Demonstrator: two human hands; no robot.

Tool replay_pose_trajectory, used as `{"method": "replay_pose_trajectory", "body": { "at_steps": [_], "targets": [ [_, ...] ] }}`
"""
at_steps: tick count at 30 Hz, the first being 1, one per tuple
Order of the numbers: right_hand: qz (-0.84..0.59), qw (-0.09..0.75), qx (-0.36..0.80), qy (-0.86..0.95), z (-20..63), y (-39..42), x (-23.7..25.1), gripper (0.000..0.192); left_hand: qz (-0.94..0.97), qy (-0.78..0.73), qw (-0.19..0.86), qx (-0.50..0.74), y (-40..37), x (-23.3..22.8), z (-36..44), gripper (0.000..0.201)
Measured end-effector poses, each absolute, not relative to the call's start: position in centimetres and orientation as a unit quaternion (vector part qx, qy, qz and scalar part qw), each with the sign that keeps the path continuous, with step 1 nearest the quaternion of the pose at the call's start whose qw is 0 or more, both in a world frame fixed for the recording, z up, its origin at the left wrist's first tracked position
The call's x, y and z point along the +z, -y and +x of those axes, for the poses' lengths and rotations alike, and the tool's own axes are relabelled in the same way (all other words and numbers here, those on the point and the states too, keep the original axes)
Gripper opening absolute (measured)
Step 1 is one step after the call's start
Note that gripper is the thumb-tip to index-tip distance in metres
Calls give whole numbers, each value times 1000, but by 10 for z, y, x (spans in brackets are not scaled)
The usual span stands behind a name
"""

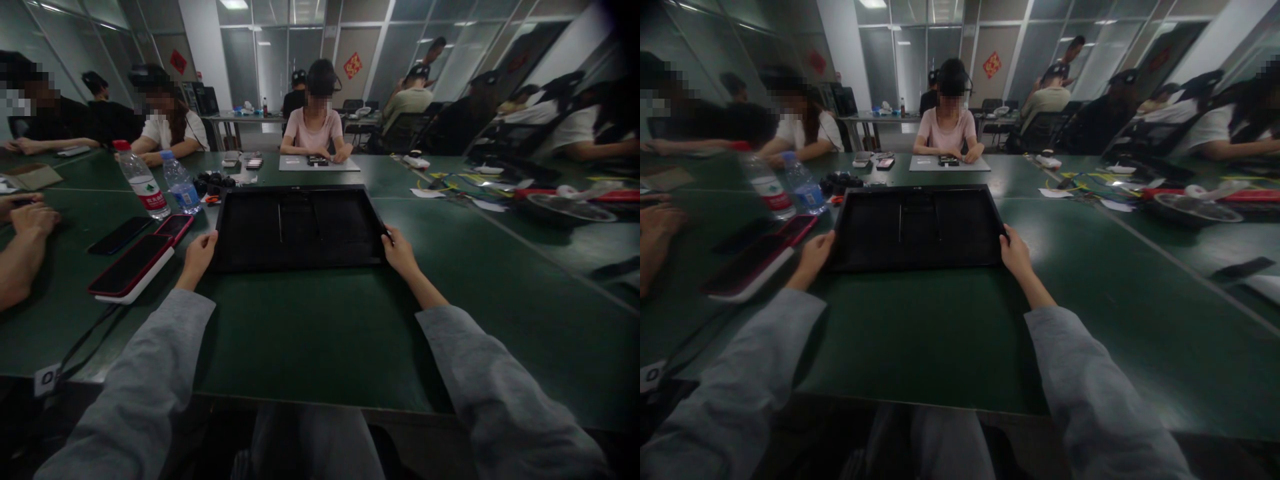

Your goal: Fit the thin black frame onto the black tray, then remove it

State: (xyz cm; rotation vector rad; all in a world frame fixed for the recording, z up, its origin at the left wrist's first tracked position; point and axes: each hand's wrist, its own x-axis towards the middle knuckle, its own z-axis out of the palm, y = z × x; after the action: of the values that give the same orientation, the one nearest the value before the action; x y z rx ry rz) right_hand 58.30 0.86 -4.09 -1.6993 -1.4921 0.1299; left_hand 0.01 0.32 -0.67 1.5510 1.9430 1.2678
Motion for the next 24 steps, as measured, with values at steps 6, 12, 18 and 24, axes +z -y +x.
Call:
{"method": "replay_pose_trajectory", "body": {
  "at_steps": [6, 12, 18, 24],
  "targets": [
    [-674, 433, 56, 596, 582, -7, -38, 56, 552, -663, 190, 469, -8, -14, -2, 49],
    [-664, 435, 49, 606, 579, -6, -37, 56, 564, -660, 162, 468, -7, -14, 0, 46],
    [-677, 418, 54, 603, 582, -7, -38, 59, 569, -661, 159, 464, -4, -10, 1, 45],
    [-677, 418, 50, 604, 582, -6, -38, 59, 567, -667, 156, 457, -3, -9, 2, 45]
  ]
}}
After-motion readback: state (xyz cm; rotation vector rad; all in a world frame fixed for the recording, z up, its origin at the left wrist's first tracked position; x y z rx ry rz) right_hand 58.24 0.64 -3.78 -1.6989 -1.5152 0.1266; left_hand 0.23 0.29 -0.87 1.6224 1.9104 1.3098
